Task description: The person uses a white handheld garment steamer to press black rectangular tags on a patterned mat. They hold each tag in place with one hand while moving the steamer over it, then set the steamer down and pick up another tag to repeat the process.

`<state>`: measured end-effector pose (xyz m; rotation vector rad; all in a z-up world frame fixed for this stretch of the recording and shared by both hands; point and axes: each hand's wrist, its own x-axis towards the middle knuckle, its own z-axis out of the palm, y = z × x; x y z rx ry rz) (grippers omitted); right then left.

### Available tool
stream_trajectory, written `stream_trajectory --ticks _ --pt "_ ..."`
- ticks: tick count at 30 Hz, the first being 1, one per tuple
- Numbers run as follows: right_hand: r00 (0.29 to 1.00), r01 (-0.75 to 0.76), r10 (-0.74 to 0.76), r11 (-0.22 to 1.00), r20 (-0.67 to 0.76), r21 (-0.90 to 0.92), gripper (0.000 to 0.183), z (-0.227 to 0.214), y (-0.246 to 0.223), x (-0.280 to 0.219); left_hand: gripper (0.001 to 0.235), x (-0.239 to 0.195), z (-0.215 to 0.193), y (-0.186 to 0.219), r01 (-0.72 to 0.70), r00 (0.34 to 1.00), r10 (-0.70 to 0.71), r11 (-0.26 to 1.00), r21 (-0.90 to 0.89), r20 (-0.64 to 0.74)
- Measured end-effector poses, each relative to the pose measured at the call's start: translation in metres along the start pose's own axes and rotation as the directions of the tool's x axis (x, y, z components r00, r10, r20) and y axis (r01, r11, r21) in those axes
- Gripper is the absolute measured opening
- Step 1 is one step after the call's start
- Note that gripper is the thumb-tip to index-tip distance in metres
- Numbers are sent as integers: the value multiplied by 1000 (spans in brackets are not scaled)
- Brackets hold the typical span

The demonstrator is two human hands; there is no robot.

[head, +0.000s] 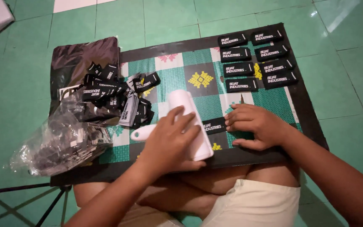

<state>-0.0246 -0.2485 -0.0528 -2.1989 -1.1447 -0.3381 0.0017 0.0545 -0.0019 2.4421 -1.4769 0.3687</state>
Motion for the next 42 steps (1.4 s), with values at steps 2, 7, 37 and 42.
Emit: stream_trajectory --ticks 2,7,37,42 --pt "1000 -5 5 1000 -18 -24 35 2 1 -3 82 12 5 10 -43 999 41 998 -46 -24" --pt "1000 7 -7 1000 -10 -14 32 1 3 -3 87 39 33 24 -105 994 105 994 -30 -12" --pt "1000 -4 4 1000 9 -7 32 -1 2 -2 77 36 12 15 -44 945 32 999 28 324" --pt "1000 1 -1 1000 8 -18 33 1 2 -3 78 27 15 12 -56 962 36 996 66 270"
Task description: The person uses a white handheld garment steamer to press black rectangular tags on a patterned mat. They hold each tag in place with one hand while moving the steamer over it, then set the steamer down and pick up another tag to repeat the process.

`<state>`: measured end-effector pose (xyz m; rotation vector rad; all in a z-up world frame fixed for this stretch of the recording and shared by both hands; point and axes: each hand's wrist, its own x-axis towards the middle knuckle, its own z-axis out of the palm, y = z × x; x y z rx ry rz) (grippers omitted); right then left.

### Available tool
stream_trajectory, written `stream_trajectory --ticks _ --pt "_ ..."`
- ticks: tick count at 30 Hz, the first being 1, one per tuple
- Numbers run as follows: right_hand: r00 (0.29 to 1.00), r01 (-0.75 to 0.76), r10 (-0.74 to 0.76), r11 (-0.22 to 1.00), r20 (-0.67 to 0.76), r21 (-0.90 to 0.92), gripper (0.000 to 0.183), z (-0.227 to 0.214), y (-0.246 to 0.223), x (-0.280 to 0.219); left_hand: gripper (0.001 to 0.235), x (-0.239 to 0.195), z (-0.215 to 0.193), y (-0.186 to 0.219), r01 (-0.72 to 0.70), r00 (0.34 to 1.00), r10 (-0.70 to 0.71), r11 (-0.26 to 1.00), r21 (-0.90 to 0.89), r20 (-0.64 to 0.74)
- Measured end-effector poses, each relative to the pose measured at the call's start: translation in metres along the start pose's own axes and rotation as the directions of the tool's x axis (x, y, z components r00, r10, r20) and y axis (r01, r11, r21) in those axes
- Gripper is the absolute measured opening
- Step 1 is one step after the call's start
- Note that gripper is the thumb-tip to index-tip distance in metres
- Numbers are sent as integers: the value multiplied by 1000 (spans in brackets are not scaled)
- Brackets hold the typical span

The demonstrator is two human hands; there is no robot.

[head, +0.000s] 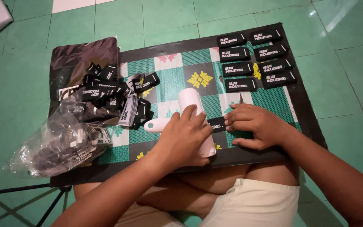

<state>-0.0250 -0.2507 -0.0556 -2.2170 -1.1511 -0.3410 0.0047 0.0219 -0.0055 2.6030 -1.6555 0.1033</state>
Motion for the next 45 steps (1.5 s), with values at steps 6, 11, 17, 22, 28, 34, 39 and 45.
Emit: stream_trajectory --ticks 6,11,17,22,28,34,39,45 --pt "1000 7 -6 1000 -17 17 32 -1 0 1 80 -8 -5 -5 27 1000 -27 1000 -5 12" --pt "1000 14 -13 1000 -27 16 33 1 -1 1 77 -24 -2 -13 21 997 -22 1000 -16 -74" --pt "1000 -3 3 1000 -30 27 32 0 -2 2 81 -56 -3 -27 11 978 -19 999 -40 -207" --pt "1000 -4 4 1000 -22 17 32 2 0 1 76 -80 10 -33 24 926 -83 986 -162 -367" --pt "1000 1 -1 1000 23 7 27 -3 -1 1 81 -99 12 -28 28 900 -145 961 -276 -412" --pt "998 11 -12 1000 59 21 25 -4 -3 3 84 -97 20 -3 117 846 -278 930 -349 -455" --pt "997 0 -3 999 79 38 26 -3 -1 2 84 -80 19 17 188 791 -387 891 -414 -474" --pt "996 0 -3 999 88 33 25 -6 -4 2 79 -78 20 15 240 803 -390 904 -355 -450"
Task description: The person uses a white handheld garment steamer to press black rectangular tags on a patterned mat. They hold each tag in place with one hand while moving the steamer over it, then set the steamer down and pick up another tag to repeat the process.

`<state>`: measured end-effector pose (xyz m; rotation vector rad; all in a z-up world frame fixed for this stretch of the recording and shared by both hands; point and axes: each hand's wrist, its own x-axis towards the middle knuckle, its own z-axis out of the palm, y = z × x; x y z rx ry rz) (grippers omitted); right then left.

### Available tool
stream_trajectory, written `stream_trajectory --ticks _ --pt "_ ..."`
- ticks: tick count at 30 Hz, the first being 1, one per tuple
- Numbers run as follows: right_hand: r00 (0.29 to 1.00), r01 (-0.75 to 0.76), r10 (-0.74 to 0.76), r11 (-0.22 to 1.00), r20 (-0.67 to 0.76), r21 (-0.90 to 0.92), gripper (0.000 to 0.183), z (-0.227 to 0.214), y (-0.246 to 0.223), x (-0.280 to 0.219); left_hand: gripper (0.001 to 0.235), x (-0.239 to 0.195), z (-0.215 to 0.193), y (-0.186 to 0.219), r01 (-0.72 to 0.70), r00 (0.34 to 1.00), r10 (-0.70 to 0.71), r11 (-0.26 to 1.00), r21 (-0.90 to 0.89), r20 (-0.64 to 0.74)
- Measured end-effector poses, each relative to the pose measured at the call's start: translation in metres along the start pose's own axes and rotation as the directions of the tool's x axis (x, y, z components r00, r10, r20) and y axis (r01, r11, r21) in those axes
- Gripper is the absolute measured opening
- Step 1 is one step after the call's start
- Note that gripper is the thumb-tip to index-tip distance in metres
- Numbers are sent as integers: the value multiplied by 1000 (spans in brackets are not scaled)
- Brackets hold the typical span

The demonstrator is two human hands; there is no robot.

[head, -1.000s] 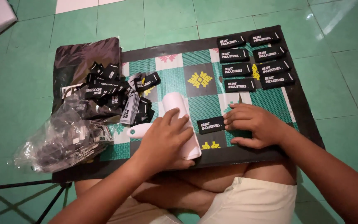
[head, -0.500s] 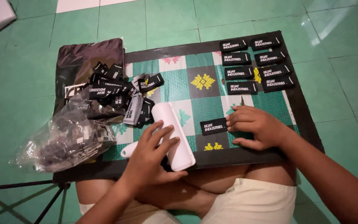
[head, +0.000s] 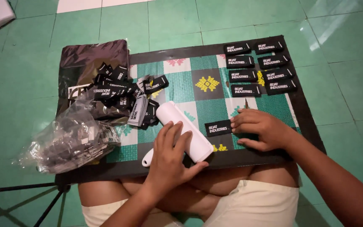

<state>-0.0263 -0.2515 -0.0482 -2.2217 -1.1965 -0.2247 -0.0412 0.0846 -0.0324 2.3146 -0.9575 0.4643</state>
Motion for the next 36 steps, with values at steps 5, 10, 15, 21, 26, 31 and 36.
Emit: stream_trajectory --ticks 5,10,15,21,26,31,36 --pt "999 -45 45 998 7 -42 22 2 -5 4 83 0 -7 -5 15 998 -20 997 76 65" --pt "998 -59 58 997 -19 -41 23 5 -7 1 100 -6 -10 -9 56 997 -59 997 54 49" --pt "999 -17 16 999 -45 -30 19 3 -14 6 93 -13 -14 -11 104 992 -110 990 91 65" --pt "964 -73 67 997 -259 -14 25 3 -19 1 78 -17 -19 -18 122 992 -125 990 71 34" --pt "906 -254 215 965 -365 -64 20 14 -35 13 44 -24 -16 -30 134 990 -134 991 14 30" --pt "840 -415 408 908 -358 61 34 41 -73 42 41 -19 -19 -32 45 998 -50 993 -106 -49" --pt "790 -583 585 809 -186 68 66 74 -97 62 51 -27 -16 -42 135 988 -129 989 -61 87"
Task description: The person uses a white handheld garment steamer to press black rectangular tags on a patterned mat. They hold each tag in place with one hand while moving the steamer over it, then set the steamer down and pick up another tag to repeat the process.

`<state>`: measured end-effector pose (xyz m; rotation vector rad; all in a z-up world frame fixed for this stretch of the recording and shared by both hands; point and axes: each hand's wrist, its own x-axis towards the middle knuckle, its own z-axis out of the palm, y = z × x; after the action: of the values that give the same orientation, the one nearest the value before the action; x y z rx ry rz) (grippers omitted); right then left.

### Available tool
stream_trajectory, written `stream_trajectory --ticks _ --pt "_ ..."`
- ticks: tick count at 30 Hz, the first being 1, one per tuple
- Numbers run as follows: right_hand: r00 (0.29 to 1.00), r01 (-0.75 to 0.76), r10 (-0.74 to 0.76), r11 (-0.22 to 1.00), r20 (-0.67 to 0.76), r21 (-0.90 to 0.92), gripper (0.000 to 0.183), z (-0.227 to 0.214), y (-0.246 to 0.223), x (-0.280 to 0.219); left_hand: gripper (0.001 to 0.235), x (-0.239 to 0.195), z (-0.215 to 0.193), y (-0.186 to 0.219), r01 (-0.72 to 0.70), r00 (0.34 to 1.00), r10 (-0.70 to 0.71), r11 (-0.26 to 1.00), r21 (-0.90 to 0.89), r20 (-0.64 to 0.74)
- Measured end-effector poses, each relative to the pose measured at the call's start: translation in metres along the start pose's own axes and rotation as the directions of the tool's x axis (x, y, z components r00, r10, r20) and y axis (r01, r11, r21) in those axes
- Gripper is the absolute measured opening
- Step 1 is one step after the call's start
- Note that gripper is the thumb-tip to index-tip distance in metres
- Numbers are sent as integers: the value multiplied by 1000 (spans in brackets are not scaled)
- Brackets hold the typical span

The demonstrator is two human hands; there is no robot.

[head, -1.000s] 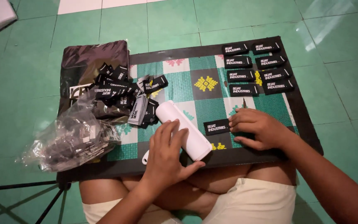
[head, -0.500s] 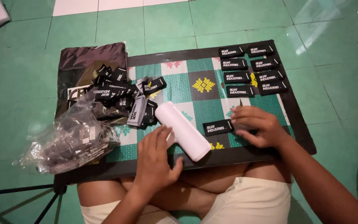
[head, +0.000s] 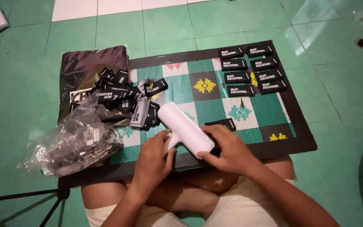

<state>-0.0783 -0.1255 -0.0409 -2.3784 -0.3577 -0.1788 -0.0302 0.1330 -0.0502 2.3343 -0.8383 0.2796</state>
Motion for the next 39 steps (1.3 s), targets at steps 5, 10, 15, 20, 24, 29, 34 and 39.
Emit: stream_trajectory --ticks 5,10,15,20,24,29,34,39 --pt "985 42 -65 989 -162 -140 87 30 -14 -10 40 -7 8 -2 -145 983 138 988 -48 -124" --pt "954 -97 26 970 -299 -225 95 24 -9 -31 34 13 3 37 -239 964 218 960 -143 -152" --pt "875 -165 30 957 -482 -240 83 -23 23 -63 47 41 7 55 -219 976 215 927 -305 -47" --pt "826 -289 36 884 -562 -368 89 -71 97 -108 58 57 36 25 -294 955 278 930 -222 -99" --pt "836 -425 200 826 -511 -372 89 -91 107 -116 35 72 34 19 -233 961 252 960 -155 114" --pt "854 -414 210 828 -477 -377 81 -93 111 -110 40 85 44 14 -304 933 314 949 -84 175" --pt "872 -407 212 816 -441 -411 81 -92 113 -111 37 88 55 7 -336 929 346 937 -93 129" --pt "879 -341 59 769 -472 -540 78 -97 71 -94 37 84 60 3 -375 923 381 922 -97 60"
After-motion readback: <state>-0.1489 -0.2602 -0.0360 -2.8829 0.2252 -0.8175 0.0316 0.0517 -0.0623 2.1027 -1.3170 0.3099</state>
